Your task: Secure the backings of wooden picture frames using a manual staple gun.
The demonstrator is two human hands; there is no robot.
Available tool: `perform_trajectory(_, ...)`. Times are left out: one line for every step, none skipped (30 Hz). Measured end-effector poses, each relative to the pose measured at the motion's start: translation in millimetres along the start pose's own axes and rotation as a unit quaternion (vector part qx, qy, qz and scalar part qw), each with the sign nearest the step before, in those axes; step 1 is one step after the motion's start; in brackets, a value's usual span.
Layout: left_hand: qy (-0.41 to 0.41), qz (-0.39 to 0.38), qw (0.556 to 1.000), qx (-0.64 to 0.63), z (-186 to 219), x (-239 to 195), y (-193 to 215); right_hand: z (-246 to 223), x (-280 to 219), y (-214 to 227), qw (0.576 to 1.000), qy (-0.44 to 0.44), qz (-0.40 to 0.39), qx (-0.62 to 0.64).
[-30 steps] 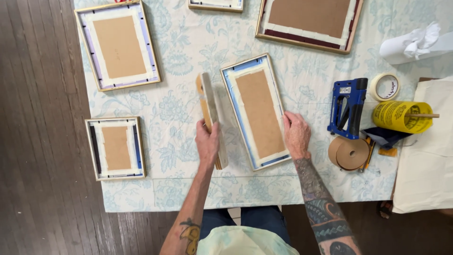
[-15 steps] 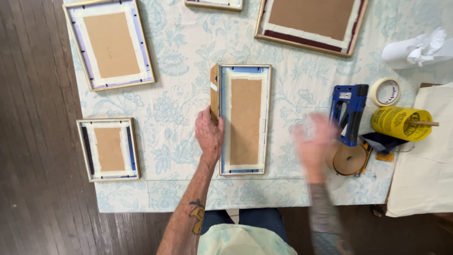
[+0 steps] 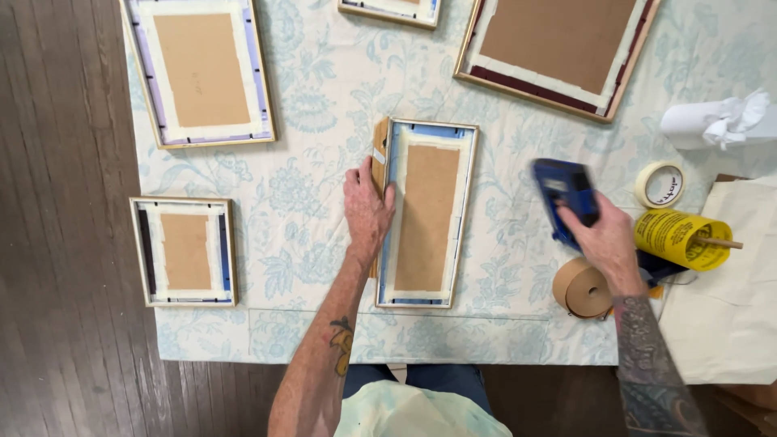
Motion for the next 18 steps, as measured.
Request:
perform_trajectory(0.004,0.0,1.0,0.0,-2.4,3.2,-3.0,-13.1,6.1,-7.5,1.0,0.0,-0.003,-0.002)
perform_trajectory(0.057,-0.009,0.998,-0.006,-13.4,7.3,-8.0,-42.2,12.1,-19.1,0.996,0.079,-0.034,-0.006)
perform_trajectory(0.109,-0.017,0.994,-0.012,-24.0,10.1,-12.9,-70.8,15.1,-30.8,0.985,0.157,-0.066,-0.01)
perform_trajectory(0.111,-0.016,0.994,-0.013,-20.5,11.6,-10.4,-93.3,22.8,-36.9,0.985,0.158,-0.068,-0.012)
perform_trajectory(0.112,-0.014,0.993,-0.033,-17.6,13.1,-7.6,-122.8,27.6,-51.0,0.975,0.192,-0.098,-0.06)
perform_trajectory(0.113,-0.011,0.992,-0.051,-16.1,15.7,-2.8,-153.0,32.1,-67.3,0.96,0.227,-0.128,-0.107)
perform_trajectory(0.114,-0.009,0.992,-0.051,-17.0,17.7,-1.6,-161.8,40.4,-74.1,0.959,0.229,-0.129,-0.108)
perform_trajectory(0.121,-0.011,0.991,-0.06,-19.4,18.5,-2.1,-169.5,48.3,-84.7,0.954,0.228,-0.145,-0.128)
perform_trajectory(0.128,-0.012,0.989,-0.068,-22.6,19.5,-2.3,-177.3,56.0,-96.2,0.949,0.226,-0.161,-0.148)
perform_trajectory(0.134,-0.01,0.988,-0.071,-24.7,19.5,-5.6,-179.8,59.0,-100.0,0.947,0.229,-0.166,-0.151)
perform_trajectory(0.13,-0.001,0.989,-0.067,-25.4,19.7,-7.0,-180.5,62.8,-104.6,0.946,0.22,-0.171,-0.166)
perform_trajectory(0.126,0.01,0.99,-0.062,-26.3,22.2,-6.5,-183.1,67.7,-109.2,0.944,0.214,-0.175,-0.182)
perform_trajectory(0.131,0.014,0.989,-0.063,-28.1,23.6,-5.8,-186.4,68.8,-111.8,0.942,0.218,-0.179,-0.184)
perform_trajectory(0.138,0.012,0.989,-0.058,-29.1,23.5,-7.6,-185.2,69.4,-113.8,0.939,0.209,-0.182,-0.202)
perform_trajectory(0.146,0.01,0.988,-0.052,-29.7,23.5,-9.9,-183.4,70.3,-115.4,0.937,0.2,-0.186,-0.219)
perform_trajectory(0.149,0.011,0.987,-0.054,-24.5,23.3,-4.9,-182.0,72.2,-117.4,0.935,0.201,-0.188,-0.222)
perform_trajectory(0.163,0.006,0.984,-0.069,-21.2,22.6,-2.1,-181.1,73.8,-118.7,0.931,0.207,-0.186,-0.237)
perform_trajectory(0.178,-0.001,0.981,-0.082,-18.9,20.6,1.5,-180.0,74.2,-121.5,0.926,0.214,-0.185,-0.249)
Point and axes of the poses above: each hand's wrist, its own x-axis towards the middle knuckle, its own y-axis out of the back of the hand, z = x × y, the point moved 10 cm from there along x, towards the middle knuckle, and after that the axes turned 8 degrees about -z, right-handed, at the moved point
